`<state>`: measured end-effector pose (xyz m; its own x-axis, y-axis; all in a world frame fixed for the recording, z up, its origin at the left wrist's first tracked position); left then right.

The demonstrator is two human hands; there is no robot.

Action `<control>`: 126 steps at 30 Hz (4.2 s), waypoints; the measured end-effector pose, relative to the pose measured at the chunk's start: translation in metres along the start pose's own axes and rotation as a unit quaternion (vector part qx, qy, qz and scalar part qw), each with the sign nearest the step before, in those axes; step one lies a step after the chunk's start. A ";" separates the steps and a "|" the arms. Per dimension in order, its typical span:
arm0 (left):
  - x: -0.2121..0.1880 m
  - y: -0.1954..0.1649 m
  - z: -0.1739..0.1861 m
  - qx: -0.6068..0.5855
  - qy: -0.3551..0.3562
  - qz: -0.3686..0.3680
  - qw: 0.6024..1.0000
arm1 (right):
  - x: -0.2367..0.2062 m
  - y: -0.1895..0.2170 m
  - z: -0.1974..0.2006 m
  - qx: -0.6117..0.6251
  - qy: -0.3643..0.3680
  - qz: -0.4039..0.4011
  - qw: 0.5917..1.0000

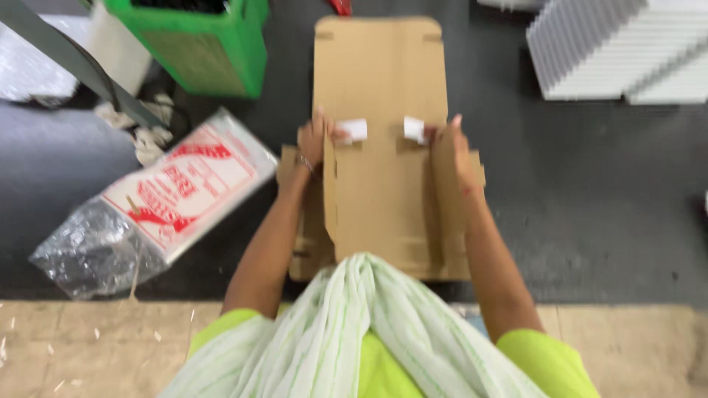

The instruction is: The person folds flat white cardboard boxes into shape and places bubble-wrapped LED panel lights inside them. They close each box, stack the finished boxes on the table, and insert white cardboard inserts into an open shipping carton.

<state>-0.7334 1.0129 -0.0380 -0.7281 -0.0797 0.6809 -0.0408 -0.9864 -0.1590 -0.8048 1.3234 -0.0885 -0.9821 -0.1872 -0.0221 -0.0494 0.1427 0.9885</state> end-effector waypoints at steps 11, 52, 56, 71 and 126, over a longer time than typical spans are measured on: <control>-0.170 0.021 0.158 -0.376 -0.123 0.315 0.863 | -0.226 0.019 0.088 0.103 -0.148 0.088 0.980; -0.044 0.039 -0.052 -0.506 0.251 0.348 0.748 | -0.216 0.037 -0.097 -0.409 0.150 0.219 0.873; -0.017 0.025 -0.054 -0.439 0.218 0.263 0.831 | -0.219 0.039 -0.096 -0.402 0.141 0.214 0.879; -0.069 0.014 -0.060 -0.594 0.111 0.359 0.711 | -0.213 0.049 -0.107 -0.427 0.164 0.185 0.870; -0.165 -0.028 0.022 -0.528 0.249 0.294 0.757 | -0.179 -0.006 -0.146 -0.053 0.359 -0.074 0.929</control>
<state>-0.5968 1.0507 -0.1302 -0.9896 -0.1377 -0.0412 0.0575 -0.1165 -0.9915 -0.6019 1.2144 -0.0686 -0.5891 -0.8029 -0.0914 -0.1189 -0.0258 0.9926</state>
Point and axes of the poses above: each hand's wrist, its own x-axis towards the middle knuckle, its own z-axis out of the back of the hand, y = z × x, the point moved 10 cm from there along x, towards the middle knuckle, and after that the axes turned 12 degrees about x, right-handed, at the moved point
